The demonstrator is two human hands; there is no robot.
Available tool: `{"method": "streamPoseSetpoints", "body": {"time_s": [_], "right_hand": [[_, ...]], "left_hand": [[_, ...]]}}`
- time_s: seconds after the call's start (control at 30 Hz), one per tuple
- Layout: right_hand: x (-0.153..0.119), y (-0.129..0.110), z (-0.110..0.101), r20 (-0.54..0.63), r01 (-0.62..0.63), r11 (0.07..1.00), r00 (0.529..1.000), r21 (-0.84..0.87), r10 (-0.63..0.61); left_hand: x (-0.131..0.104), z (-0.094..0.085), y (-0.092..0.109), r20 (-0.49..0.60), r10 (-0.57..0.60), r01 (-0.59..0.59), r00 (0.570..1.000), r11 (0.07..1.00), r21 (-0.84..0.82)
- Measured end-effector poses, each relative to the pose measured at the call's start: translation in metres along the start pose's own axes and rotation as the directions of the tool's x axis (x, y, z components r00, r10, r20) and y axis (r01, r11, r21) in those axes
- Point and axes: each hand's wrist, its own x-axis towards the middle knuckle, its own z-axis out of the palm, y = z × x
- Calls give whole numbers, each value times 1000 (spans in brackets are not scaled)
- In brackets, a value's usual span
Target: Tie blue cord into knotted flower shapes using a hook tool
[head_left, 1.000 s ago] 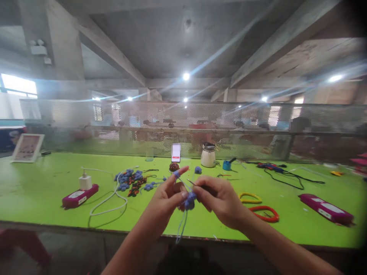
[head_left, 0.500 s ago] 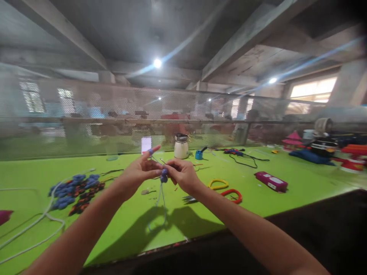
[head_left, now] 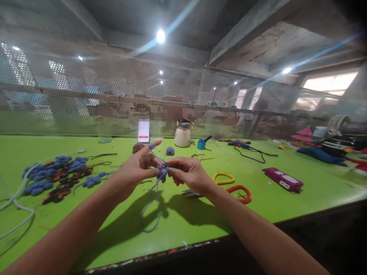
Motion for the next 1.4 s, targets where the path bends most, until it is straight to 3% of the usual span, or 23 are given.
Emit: {"method": "streamPoseSetpoints", "body": {"time_s": [0.27,0.5,0.63,0.77,0.9,1.0,1.13,1.27,1.4], "right_hand": [[-2,0,-2,17,25,991,1000,-130,-23],[-1,0,11,-85,-61,998,994,23,63],[0,8,17,-167,-100,981,978,169,128],[1,14,18,-274,-115,963,944,242,182],[1,15,20,-319,-132,955,923,267,216],[0,14,22,-287,-130,947,933,293,217],[0,14,14,-216,-168,945,948,279,232],[1,14,0,-95,-208,977,973,47,212],[2,13,-6,2,-107,985,994,-135,108]], "left_hand": [[-10,5,4,-34,22,-20,999,999,50],[-3,5,-10,-79,-71,65,994,995,-81],[0,7,-18,-216,60,-33,975,992,126],[-2,19,-17,-161,138,-124,977,988,95],[-1,24,-20,-174,140,-117,975,984,137],[2,19,-25,-212,137,-103,968,981,165],[2,11,-24,-163,83,-80,983,996,27],[-2,6,-18,-120,-25,16,992,997,-82],[-3,0,-17,-77,-109,100,991,989,-110]]}}
